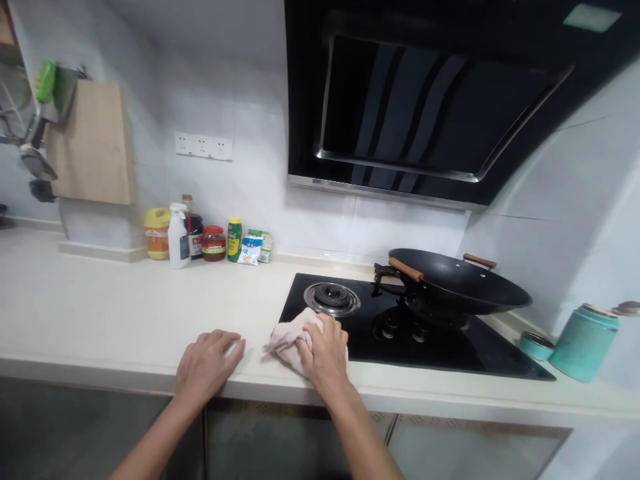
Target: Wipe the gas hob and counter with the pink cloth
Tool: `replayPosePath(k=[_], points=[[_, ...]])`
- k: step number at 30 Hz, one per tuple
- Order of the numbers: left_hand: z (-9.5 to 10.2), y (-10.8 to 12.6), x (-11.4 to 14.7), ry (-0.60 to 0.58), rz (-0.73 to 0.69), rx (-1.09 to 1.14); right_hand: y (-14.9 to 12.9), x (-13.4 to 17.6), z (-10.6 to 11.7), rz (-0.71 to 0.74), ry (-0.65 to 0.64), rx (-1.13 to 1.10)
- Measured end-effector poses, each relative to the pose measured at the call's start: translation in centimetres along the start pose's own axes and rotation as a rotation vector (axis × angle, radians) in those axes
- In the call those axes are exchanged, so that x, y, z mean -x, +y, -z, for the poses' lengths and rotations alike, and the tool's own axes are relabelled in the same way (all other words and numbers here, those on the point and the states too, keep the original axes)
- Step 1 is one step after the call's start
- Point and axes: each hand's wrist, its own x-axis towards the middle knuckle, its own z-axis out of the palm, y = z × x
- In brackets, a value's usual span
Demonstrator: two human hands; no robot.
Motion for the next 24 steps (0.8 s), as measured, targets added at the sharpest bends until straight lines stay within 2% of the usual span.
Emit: replayPosePath(k=[4,5,7,10,13,18,21,24], points=[[0.8,-0.2,-0.2,-0.059,0.013,0.059,1.1,-0.9,0.2,0.134,-0.325,-0.057],[1.0,-0.4,-0.4,-0.087,0.024,0.095,1.8,-0.8,0.5,0.126,-0.363,-0.093],[1.1,-0.7,-0.6,-0.144,0.058,0.184,3.6,-0.3,1.0,0.025,-0.326,-0.153],[0.6,-0.1,-0.9,-0.173,0.091,0.310,6.7,1.4,1.1,-0.134,-0.165,-0.135],[-0.5,2.5,-0.9,-0.182,0.008,0.400,9.1,3.2,0.5,-0.169,-0.133,-0.056],[-1.7,8.9,-0.9,-0.283,-0.225,0.372,11.1,3.5,0.4,-0.130,-0.205,-0.055],[-2.0,12.0,-1.2,-0.366,-0.254,0.317,11.8,2.6,0.9,-0.130,-0.226,-0.072],[-2.6,14.3,-1.2,-0.474,-0.280,0.328,12.3,2.4,0.6,-0.138,-0.207,0.022]])
